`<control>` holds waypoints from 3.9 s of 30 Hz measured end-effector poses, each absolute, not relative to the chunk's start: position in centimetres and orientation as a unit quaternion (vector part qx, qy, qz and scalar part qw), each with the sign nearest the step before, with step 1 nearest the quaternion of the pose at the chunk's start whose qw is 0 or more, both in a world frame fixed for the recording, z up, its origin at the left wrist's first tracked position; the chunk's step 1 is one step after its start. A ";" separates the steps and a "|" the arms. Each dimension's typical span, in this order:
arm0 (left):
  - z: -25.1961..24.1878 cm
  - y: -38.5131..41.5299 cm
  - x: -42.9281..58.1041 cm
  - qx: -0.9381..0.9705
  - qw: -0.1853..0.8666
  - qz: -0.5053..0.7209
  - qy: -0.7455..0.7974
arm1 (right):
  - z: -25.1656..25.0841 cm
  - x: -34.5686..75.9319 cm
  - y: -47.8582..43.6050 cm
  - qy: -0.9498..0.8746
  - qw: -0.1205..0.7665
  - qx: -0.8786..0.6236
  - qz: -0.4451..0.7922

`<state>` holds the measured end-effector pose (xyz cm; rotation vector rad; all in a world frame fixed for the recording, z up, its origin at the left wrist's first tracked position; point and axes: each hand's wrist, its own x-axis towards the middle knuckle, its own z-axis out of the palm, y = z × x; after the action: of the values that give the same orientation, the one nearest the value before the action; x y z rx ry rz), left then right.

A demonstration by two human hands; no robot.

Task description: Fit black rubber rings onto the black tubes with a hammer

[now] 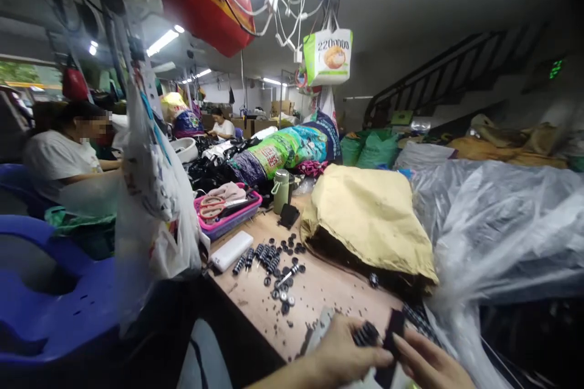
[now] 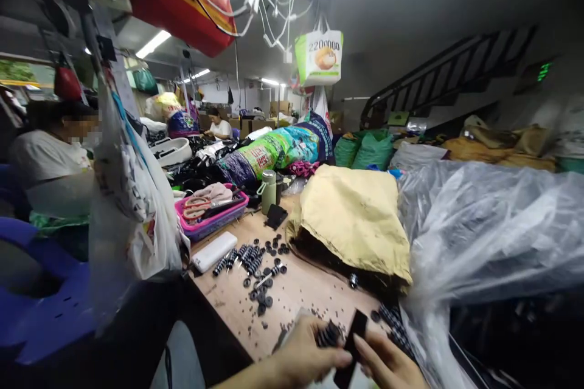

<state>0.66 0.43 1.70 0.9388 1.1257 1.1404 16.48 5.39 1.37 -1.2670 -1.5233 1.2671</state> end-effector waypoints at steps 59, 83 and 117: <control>-4.2 -2.2 -1.9 0.882 -0.023 0.162 0.443 | 0.9 18.0 -6.5 -0.686 0.080 -0.700 0.181; -0.2 0.0 0.0 0.788 0.231 0.197 0.536 | -1.1 20.0 -3.1 -0.672 0.025 -0.739 0.039; -2.4 0.7 0.2 0.399 0.597 0.487 0.497 | -0.3 13.6 -1.2 -0.794 0.278 -0.491 0.225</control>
<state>0.17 0.70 -2.36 0.9252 1.1539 1.1300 13.57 -1.17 -0.28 -1.3178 -2.1328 0.6050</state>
